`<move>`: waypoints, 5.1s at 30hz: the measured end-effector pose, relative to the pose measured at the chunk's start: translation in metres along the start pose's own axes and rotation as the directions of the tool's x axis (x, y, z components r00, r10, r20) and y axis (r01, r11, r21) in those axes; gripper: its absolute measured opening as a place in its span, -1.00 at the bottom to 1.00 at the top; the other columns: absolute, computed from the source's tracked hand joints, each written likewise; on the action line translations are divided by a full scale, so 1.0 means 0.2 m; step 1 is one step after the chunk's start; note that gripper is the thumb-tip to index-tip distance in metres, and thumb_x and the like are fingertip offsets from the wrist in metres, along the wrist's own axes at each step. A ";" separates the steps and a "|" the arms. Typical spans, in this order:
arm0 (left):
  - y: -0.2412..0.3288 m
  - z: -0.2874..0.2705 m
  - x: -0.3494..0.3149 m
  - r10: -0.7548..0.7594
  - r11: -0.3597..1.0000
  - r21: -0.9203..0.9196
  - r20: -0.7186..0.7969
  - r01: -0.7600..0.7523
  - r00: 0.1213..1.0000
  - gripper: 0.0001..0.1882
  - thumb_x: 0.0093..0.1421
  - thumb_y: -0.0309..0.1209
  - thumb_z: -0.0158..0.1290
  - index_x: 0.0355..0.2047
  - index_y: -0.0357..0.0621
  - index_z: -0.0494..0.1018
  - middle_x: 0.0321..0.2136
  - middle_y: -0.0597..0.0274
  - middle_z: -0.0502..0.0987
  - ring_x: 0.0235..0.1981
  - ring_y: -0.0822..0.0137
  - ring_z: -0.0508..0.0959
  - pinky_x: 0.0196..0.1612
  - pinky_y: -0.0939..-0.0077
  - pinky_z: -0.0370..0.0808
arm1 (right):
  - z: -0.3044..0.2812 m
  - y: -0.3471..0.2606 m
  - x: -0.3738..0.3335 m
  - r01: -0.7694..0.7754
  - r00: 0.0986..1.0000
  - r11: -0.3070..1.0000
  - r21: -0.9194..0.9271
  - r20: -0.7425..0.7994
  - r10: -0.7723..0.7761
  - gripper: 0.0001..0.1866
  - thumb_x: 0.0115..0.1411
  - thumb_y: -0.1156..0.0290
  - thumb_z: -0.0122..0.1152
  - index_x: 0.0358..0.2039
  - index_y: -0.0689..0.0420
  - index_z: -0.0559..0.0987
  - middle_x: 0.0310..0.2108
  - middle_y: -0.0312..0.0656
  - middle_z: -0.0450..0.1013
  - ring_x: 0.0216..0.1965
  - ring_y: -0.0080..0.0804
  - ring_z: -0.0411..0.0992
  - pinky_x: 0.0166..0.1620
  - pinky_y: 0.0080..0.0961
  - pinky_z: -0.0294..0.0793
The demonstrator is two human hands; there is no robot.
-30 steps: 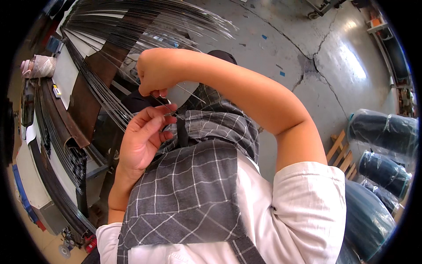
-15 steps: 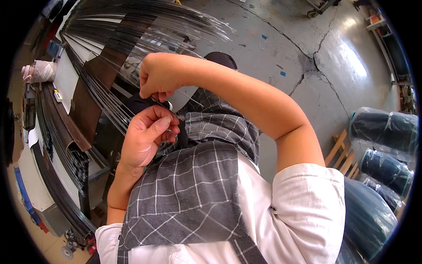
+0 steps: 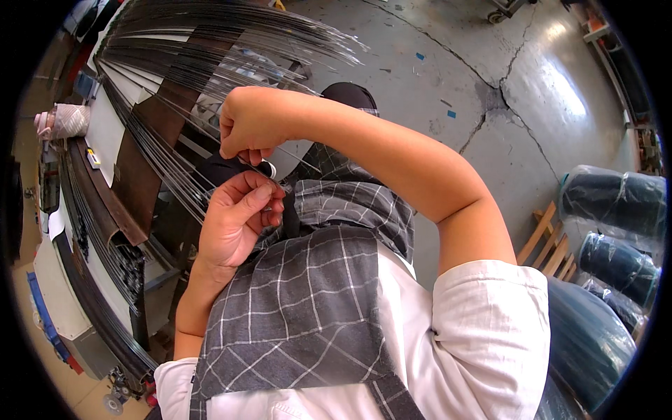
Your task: The person repeatedly picks up thin metal rods from a large stack on a workbench, holds them up to inspect their length and condition, and then places them back into the pile. The process is repetitive and involves handling the rods one by one or in small groups.
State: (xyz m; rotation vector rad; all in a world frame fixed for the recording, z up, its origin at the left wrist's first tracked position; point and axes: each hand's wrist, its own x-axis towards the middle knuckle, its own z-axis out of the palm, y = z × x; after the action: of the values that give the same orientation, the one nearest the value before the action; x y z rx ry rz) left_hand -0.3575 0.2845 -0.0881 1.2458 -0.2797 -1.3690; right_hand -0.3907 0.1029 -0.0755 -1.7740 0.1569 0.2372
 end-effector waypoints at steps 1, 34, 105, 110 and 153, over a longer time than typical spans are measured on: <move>0.00 0.00 0.00 -0.002 1.000 -0.005 -0.003 0.002 1.000 -0.85 0.16 -0.41 0.05 -0.31 -0.23 0.43 -0.35 0.24 0.51 -0.39 0.50 0.50 -0.36 0.67 0.42 | 0.00 0.00 0.00 -0.004 1.000 1.000 0.001 -0.001 0.004 -0.81 -0.02 0.34 0.15 -0.52 0.24 0.54 -0.65 -0.30 0.42 -0.59 -0.60 0.40 -0.50 -0.66 0.40; -0.03 0.01 -0.01 0.024 0.989 -0.143 -0.038 -0.029 0.999 -0.87 0.13 -0.43 0.09 -0.34 -0.21 0.44 -0.38 0.23 0.52 -0.45 0.53 0.47 -0.35 0.66 0.42 | 0.02 0.03 0.01 0.058 0.998 0.994 0.089 -0.022 -0.056 -0.83 -0.04 0.38 0.15 -0.56 0.25 0.53 -0.68 -0.30 0.40 -0.63 -0.61 0.39 -0.55 -0.68 0.38; 0.00 -0.01 -0.09 0.098 0.995 -0.022 -0.080 -0.100 0.992 -0.87 0.13 -0.41 0.05 -0.42 -0.23 0.40 -0.54 0.24 0.46 -0.56 0.49 0.48 -0.64 0.74 0.42 | 0.11 -0.01 0.00 0.085 0.992 0.970 0.229 -0.110 -0.061 -0.83 -0.06 0.37 0.21 -0.61 0.20 0.50 -0.71 -0.32 0.39 -0.67 -0.64 0.36 -0.59 -0.71 0.32; -0.01 -0.01 -0.10 0.130 0.990 -0.046 -0.099 -0.135 0.987 -0.89 0.13 -0.44 0.06 -0.41 -0.25 0.42 -0.52 0.22 0.48 -0.56 0.49 0.48 -0.63 0.74 0.43 | 0.09 0.00 0.00 0.096 0.992 0.960 0.264 -0.104 -0.071 -0.82 -0.04 0.36 0.20 -0.61 0.21 0.51 -0.69 -0.30 0.41 -0.67 -0.65 0.36 -0.60 -0.73 0.31; -0.02 -0.05 -0.11 0.113 0.980 -0.161 -0.055 -0.120 0.992 -0.82 0.14 -0.44 0.06 -0.30 -0.31 0.47 -0.46 0.16 0.51 -0.54 0.50 0.48 -0.64 0.75 0.44 | 0.14 0.05 0.07 0.037 0.984 0.651 0.759 0.086 -0.157 -0.76 0.12 0.46 0.09 -0.23 0.32 0.47 -0.52 -0.18 0.51 -0.66 -0.77 0.30 -0.61 -0.88 0.23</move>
State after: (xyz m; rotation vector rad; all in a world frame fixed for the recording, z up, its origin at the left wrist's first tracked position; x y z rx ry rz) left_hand -0.3592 0.3081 -0.0851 1.1054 -0.2005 -1.2360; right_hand -0.3820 0.1281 -0.0932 -0.9071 0.0379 0.1814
